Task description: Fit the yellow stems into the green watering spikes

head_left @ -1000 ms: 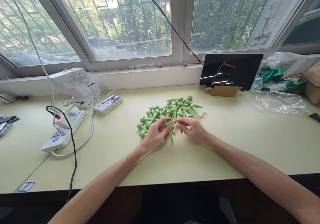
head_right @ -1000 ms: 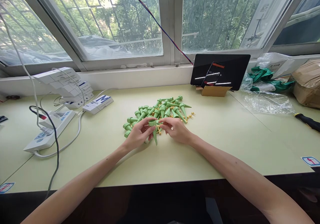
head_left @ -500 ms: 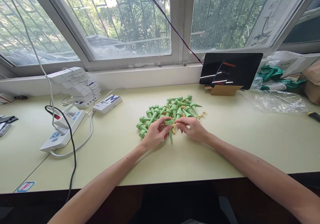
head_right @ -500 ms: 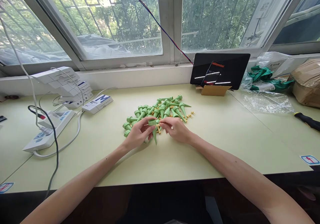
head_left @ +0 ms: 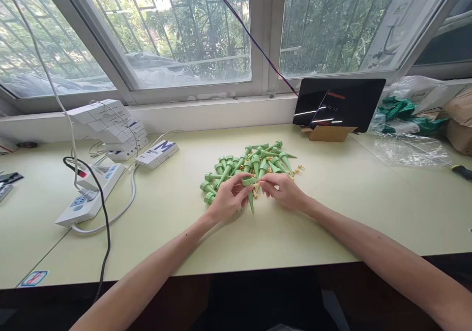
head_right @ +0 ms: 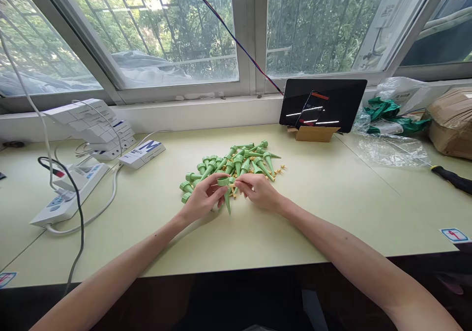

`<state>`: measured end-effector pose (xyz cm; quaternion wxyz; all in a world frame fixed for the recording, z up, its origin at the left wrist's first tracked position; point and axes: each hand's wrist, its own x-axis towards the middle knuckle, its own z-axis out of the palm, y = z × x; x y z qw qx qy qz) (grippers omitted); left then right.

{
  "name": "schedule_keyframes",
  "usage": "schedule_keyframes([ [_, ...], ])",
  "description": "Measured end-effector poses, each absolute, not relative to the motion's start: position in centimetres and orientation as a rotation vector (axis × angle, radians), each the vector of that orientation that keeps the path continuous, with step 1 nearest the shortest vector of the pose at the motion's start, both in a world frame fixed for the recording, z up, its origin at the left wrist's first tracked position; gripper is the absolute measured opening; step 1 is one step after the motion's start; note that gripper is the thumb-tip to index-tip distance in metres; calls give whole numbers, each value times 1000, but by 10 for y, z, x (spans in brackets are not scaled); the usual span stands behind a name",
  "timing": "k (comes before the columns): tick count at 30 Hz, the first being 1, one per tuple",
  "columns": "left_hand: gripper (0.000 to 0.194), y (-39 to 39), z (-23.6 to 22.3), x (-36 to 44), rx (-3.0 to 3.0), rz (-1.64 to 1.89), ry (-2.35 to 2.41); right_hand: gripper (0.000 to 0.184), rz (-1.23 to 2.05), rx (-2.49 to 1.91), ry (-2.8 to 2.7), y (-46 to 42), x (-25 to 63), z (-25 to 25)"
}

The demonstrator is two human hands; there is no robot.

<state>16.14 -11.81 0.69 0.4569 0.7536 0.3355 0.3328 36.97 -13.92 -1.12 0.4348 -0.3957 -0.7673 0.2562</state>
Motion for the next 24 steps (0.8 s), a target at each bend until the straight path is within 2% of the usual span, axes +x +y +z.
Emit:
schedule_keyframes([
  [8, 32, -118, 8, 162, 1855, 837, 821, 16, 754, -929, -1880, -141, 369, -10],
  [14, 33, -118, 7, 162, 1854, 831, 815, 32, 664, -985, -1942, -139, 370, -12],
  [18, 33, -118, 7, 162, 1843, 834, 818, 19, 733, -967, -1890, -139, 370, -13],
  [24, 33, -118, 8, 162, 1847, 828, 818, 14, 802, -936, -1877, -141, 368, -11],
])
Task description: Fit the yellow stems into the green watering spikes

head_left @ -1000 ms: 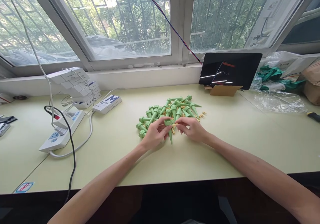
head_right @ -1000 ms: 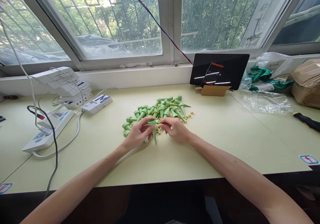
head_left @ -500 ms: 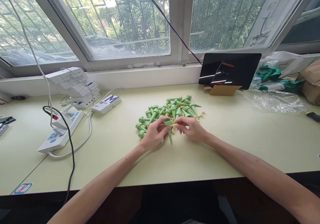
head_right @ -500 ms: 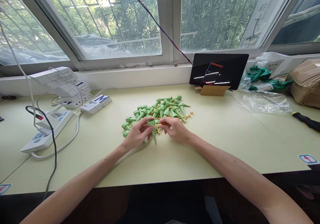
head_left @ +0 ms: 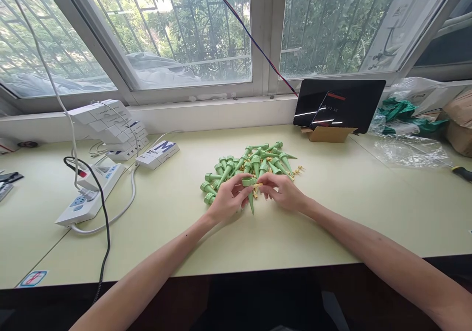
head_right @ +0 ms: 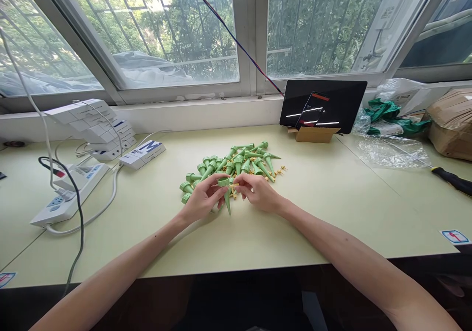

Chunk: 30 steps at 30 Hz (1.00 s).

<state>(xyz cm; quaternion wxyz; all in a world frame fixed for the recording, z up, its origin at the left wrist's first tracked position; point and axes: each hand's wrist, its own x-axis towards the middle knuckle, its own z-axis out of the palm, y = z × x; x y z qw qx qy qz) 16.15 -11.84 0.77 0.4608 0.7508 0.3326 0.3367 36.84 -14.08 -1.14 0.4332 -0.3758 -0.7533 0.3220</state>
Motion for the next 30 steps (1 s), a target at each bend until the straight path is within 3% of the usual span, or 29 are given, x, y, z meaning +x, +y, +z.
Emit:
schedule_keyframes([
  [9, 33, -120, 9, 162, 1864, 820, 810, 36, 700, -984, -1921, -141, 367, -9],
  [14, 32, -120, 8, 163, 1848, 832, 813, 18, 800, -952, -1802, -143, 366, -9],
  [21, 33, -120, 8, 163, 1851, 842, 809, 19, 892, -920, -1787, -143, 366, -11],
  [28, 36, -122, 11, 163, 1857, 825, 808, 36, 829, -994, -1857, -142, 367, -10],
  [30, 36, -122, 11, 163, 1852, 826, 810, 33, 821, -987, -1847, -143, 366, -9],
])
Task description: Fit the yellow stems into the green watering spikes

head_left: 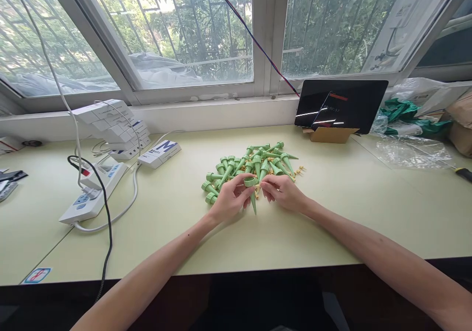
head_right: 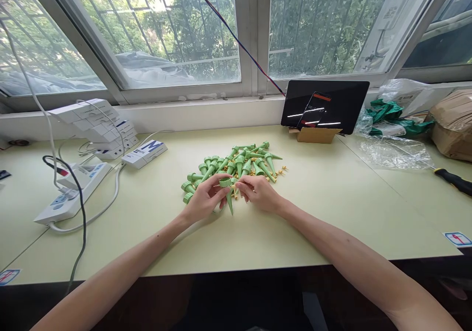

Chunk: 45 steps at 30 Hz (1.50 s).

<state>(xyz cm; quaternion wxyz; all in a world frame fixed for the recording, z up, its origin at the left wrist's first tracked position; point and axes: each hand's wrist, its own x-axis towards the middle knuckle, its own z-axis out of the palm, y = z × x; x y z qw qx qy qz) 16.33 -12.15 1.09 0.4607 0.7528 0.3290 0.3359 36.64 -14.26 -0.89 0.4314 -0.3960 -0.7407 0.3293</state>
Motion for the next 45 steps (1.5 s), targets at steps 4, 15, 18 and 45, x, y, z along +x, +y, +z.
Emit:
schedule_keyframes([
  [4, 35, -121, 10, 163, 1849, 832, 831, 22, 857, -924, -1800, -143, 365, -8],
  [15, 36, -123, 10, 163, 1865, 805, 824, 40, 837, -989, -1871, -142, 367, -11],
  [18, 36, -121, 9, 163, 1855, 820, 824, 29, 859, -972, -1828, -142, 366, -10],
  [45, 38, -123, 8, 163, 1865, 819, 832, 25, 913, -965, -1847, -141, 367, -12],
])
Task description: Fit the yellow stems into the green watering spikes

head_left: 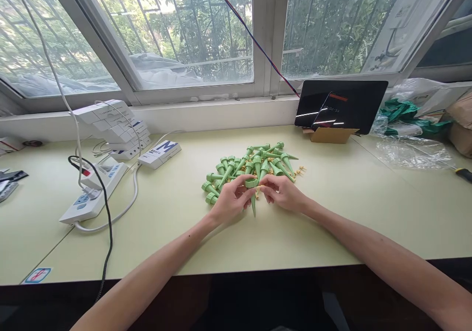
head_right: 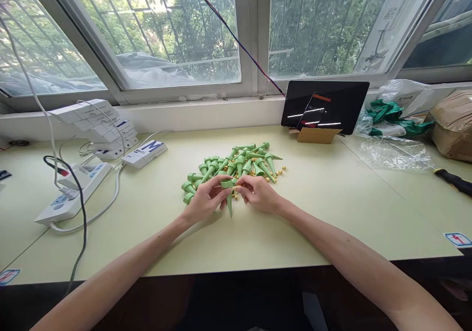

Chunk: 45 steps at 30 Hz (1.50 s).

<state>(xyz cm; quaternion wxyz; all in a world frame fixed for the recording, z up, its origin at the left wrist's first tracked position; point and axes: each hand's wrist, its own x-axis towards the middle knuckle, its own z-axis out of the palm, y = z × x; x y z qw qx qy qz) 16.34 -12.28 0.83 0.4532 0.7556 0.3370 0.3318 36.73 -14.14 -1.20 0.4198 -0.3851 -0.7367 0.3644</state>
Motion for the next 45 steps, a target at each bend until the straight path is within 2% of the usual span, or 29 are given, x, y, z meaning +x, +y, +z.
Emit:
schedule_keyframes([
  [11, 39, -124, 7, 163, 1899, 817, 832, 35, 845, -1014, -1929, -141, 366, -12],
  [27, 40, -126, 9, 167, 1931, 850, 898, 31, 845, -1024, -1876, -145, 361, -11],
  [34, 40, -124, 6, 166, 1927, 858, 892, 20, 934, -936, -1806, -147, 361, -6],
  [45, 37, -125, 3, 167, 1964, 863, 914, 22, 900, -1011, -1855, -145, 362, -13],
])
